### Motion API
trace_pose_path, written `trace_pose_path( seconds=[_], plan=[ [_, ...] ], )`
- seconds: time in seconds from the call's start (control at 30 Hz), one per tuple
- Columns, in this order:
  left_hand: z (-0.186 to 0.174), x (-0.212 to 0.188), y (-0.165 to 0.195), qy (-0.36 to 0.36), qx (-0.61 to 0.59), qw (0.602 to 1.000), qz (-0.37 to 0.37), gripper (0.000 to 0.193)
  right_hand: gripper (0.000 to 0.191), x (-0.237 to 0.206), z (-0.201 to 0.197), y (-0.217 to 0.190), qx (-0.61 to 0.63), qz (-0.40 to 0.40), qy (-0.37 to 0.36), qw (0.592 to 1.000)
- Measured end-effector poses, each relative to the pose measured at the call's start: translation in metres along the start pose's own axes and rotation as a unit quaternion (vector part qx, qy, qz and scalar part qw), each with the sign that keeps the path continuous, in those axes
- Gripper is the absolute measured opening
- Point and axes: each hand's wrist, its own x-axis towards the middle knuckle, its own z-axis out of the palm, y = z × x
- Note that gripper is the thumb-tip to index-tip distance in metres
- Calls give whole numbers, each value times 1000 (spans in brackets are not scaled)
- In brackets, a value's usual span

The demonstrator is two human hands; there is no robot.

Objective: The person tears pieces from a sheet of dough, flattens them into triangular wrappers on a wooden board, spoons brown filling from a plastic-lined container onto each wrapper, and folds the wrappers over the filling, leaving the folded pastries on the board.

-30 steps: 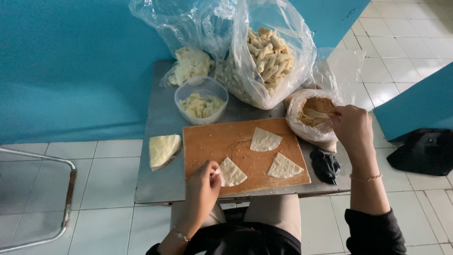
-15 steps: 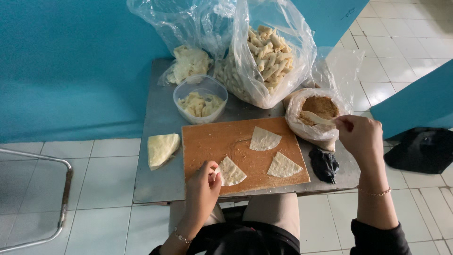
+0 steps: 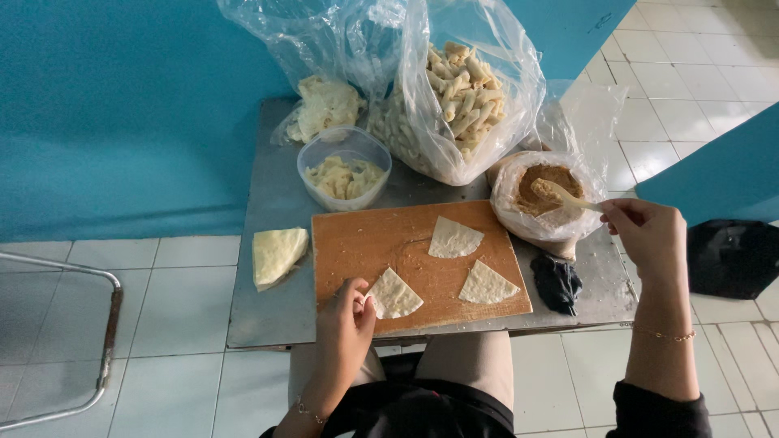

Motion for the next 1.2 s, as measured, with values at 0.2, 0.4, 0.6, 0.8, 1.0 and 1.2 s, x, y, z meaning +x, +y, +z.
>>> trace_pose_path(
  seconds=[0.2, 0.4, 0.6, 0.8, 1.0, 1.2],
  plan=[
    [-14, 3, 2, -48, -71, 996, -36, 21, 18, -34, 7, -16, 34, -22, -56, 998],
    [-34, -1, 1, -13, -11, 999, 46, 19, 22, -86, 72, -42, -7, -77, -221, 972],
    [-34, -6, 1, -79, 81, 990, 82, 47, 18, -115, 127, -81, 8, -170, -289, 942],
    [-23, -6, -12, -88, 145, 977, 131, 55, 15, -120, 137, -109, -3, -217, -279, 935],
    [-18, -9, -24, -81, 137, 978, 137, 46, 12, -115, 139, -114, -31, -248, -274, 929],
    [-20, -10, -23, -68, 117, 980, 146, 39, 12, -110, 135, -119, -16, -271, -269, 924]
  ],
)
